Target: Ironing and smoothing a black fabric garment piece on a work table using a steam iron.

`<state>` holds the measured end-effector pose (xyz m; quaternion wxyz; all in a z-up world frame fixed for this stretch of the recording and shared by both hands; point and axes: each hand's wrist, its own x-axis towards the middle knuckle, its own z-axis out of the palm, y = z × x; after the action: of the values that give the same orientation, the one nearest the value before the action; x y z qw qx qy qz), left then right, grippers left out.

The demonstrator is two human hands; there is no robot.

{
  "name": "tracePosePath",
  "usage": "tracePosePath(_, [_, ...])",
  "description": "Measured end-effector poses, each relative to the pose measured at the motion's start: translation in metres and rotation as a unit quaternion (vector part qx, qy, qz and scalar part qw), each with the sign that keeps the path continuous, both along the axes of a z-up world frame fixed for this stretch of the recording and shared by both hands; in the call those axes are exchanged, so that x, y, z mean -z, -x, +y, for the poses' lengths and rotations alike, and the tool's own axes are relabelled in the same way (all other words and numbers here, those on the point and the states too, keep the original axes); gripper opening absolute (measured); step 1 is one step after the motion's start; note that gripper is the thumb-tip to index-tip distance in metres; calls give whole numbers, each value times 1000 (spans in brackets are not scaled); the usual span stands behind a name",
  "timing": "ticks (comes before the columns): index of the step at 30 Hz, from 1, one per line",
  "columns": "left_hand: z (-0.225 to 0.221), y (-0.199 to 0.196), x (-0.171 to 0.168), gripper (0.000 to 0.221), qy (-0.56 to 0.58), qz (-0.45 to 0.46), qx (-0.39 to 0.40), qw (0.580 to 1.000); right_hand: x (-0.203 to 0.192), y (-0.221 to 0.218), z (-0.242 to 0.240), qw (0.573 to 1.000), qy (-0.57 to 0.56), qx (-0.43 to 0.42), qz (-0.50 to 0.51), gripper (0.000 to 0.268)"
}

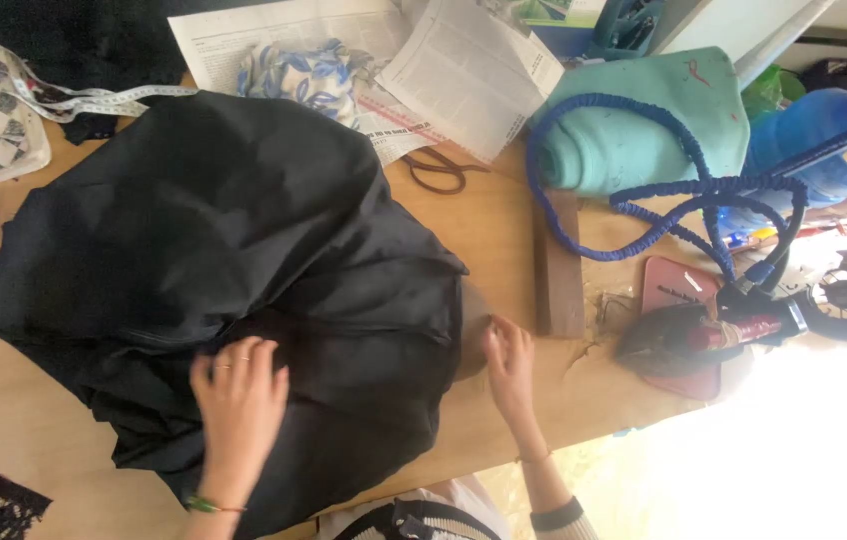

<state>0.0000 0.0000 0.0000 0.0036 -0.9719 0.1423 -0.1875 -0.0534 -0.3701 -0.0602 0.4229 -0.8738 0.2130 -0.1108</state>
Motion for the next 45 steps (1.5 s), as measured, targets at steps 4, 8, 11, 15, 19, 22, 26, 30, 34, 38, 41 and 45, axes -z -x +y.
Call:
tracePosePath(4, [-70,13,-4,30,117,-8,97,988,-30,-10,30,999,-25,-16,35,81])
tracePosePath(8, [-110,16,37,63,112,0,147,983,1,-22,-11,997,38,-62,35,79])
tracePosePath(11, [-133,18,46,66,124,11,129,984,1,-30,-38,996,23,-58,71,79])
tracePosePath(15, [-149,19,47,66,91,9,112,989,-20,-23,-32,997,-70,-37,20,54])
tracePosePath(19, [-147,16,48,66,71,-14,109,991,7,-8,-18,996,-39,-5,-83,35])
tracePosePath(22, [-144,14,47,68,82,-17,136,987,-3,-12,1,984,-150,45,-83,35])
tracePosePath(26, [-141,14,46,68,54,-12,138,989,-8,-32,3,996,-5,17,-88,27])
tracePosePath(30, [-137,16,39,71,38,-9,133,990,-3,-42,-7,986,-113,56,-107,19])
tracePosePath(34, [-138,16,40,69,53,-3,137,989,-6,-25,-30,966,-217,114,-79,22])
tracePosePath(38, [-139,15,43,70,54,-10,138,989,1,4,-70,974,-101,169,-114,19])
tracePosePath(41, [-135,17,45,71,59,-4,137,989,-9,29,-93,972,85,199,-90,24])
tracePosePath(45, [-126,16,41,74,63,-6,110,992,-28,39,-82,938,305,127,-105,33])
